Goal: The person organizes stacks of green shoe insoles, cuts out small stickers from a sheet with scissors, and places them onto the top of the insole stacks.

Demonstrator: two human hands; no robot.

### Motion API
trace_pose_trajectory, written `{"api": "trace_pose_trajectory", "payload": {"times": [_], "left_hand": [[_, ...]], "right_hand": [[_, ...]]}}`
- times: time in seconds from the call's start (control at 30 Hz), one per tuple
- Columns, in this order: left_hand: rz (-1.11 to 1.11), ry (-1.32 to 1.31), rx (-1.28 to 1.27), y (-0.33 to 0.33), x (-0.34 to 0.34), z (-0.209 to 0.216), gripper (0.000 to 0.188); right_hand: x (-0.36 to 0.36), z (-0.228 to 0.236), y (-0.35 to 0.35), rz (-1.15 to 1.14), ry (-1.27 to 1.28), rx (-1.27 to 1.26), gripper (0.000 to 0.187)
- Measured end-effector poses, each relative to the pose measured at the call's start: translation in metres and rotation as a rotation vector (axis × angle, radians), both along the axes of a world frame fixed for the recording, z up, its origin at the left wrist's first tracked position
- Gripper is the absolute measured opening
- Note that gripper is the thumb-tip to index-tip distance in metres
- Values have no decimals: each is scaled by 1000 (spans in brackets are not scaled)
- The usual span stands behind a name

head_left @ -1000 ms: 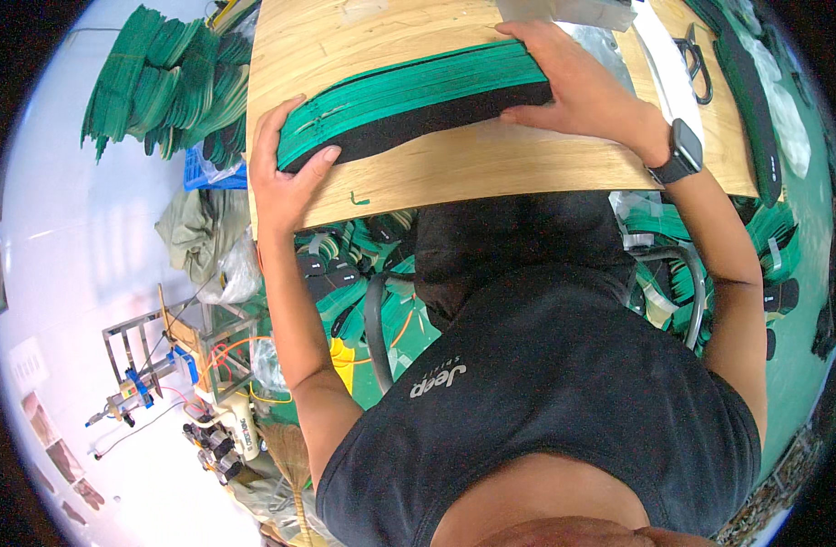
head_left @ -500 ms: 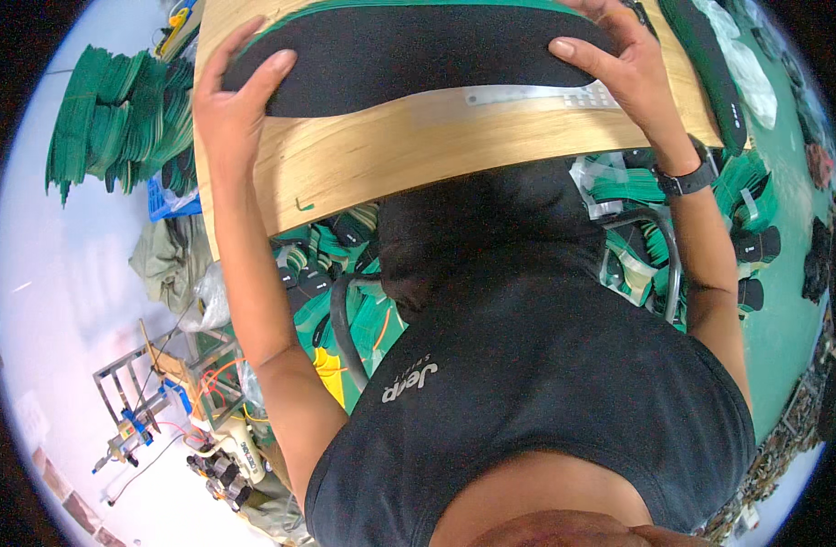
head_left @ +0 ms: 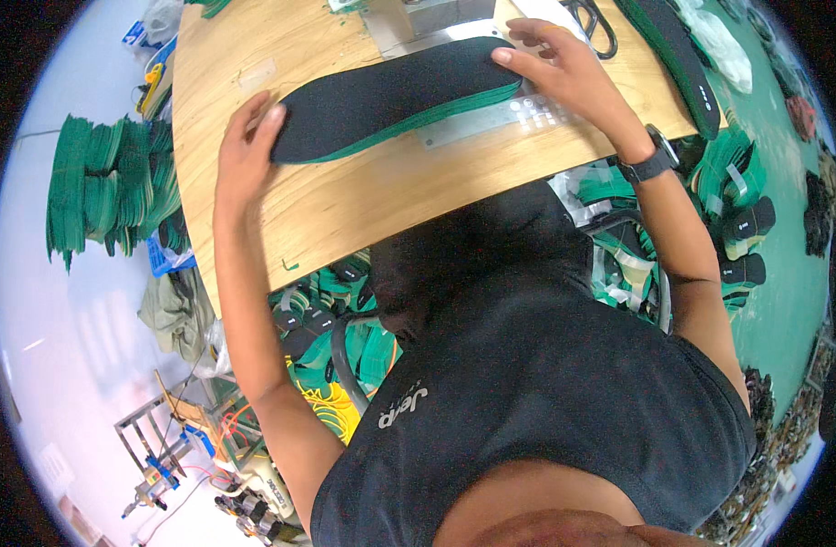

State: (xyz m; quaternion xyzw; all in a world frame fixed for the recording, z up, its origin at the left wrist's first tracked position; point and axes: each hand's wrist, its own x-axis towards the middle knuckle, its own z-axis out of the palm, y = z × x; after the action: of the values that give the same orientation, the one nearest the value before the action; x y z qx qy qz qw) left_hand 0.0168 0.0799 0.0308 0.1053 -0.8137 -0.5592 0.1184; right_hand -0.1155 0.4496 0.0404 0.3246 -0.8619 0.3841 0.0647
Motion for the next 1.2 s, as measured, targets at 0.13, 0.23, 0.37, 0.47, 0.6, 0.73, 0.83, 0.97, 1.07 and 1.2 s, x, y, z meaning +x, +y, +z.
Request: {"api": "trace_pose_trajectory", "payload": {"times": [0.13,0.23,0.37,0.47,0.6,0.73,0.83,0.97,1.07,1.2], "left_hand": [[-207,70,54,-11,19,1,85],[-298,78,-60,-11,28,-2,107],[-254,49,-122,2,29,3,106],[-192,16,-161,4,28,6,107],[-180,33,-155,6,24,11,105],[-147,19,-148,8,18,15,95],[-147,41,-142,9,13,15,92],[-109,25,-174,-4,8,5,94],[-163,9,-120,1,8,6,104],[-224,37,-150,9,9,10,112]], "right_hand": [[10,4,27,82,-15,24,55],[13,1,28,138,-30,29,60],[10,-3,22,167,-6,74,58],[11,1,12,187,-5,82,58],[2,2,10,180,20,158,57],[1,12,2,135,-115,192,49],[-3,25,-3,116,-173,137,47],[-13,15,-9,136,-178,51,49],[-11,18,-5,201,-225,51,56],[-11,19,-1,291,-45,176,65]]}}
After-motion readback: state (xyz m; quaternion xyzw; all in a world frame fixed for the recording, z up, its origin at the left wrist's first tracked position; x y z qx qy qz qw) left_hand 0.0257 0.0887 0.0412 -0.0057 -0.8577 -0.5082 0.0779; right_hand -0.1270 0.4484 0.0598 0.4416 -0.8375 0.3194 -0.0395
